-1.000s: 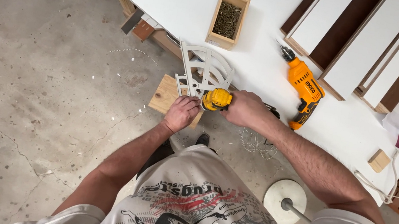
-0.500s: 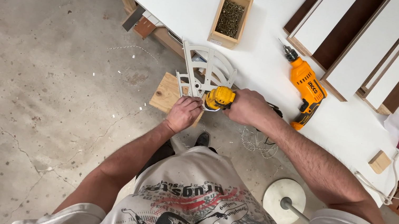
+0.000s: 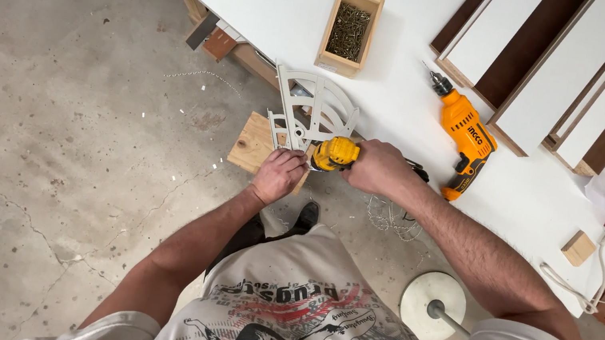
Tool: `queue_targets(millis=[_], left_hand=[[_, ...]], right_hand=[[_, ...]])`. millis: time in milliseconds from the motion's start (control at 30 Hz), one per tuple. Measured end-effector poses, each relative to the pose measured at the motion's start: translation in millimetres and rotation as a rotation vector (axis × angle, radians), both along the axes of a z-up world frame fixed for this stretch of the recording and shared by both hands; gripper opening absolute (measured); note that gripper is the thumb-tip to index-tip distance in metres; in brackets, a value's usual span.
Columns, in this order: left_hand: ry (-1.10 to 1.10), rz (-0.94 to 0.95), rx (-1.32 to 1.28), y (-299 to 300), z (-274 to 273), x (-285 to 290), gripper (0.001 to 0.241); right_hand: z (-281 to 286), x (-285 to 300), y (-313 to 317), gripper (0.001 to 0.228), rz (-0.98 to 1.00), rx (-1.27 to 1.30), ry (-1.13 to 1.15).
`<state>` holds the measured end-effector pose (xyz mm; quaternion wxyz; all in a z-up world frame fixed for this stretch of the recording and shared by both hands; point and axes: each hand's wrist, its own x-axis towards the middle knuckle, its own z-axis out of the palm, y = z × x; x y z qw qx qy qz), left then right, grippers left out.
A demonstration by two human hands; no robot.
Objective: Assembling shoe rack mechanisms by attaching plastic hinges to wooden blocks using a power drill and screws.
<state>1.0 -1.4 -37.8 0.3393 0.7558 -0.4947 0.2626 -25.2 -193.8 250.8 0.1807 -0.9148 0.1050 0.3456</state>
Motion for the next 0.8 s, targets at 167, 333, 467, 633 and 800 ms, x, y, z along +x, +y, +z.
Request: queue_targets(millis=[167,333,467,633,800], left_hand=[[0.014,-0.005,0.006,4,1,-2,0.008],[0.012,-0.010,-0.001,1,-2,0,0.007],[0.013,-0.002,0.000,0,-2,3,0.007],[0.012,0.002,-0.004,0,0,6,0.007],[0.010,0.004,-0.008,-1,-1,6,0.007]], right_hand=[[-4,-1,-2,0.033,-0.028,0.011,-0.021],[-6,1,-2,0.034,-0.034,-0.001,-0.045],[-5,6,-1,0.033,-0.014,-0.006,-0.038],[-10,4,-3,0.032,-0.003,-0.014,-0.023],[-13,3,-4,0.031,0.005,-0.007,-0.045]])
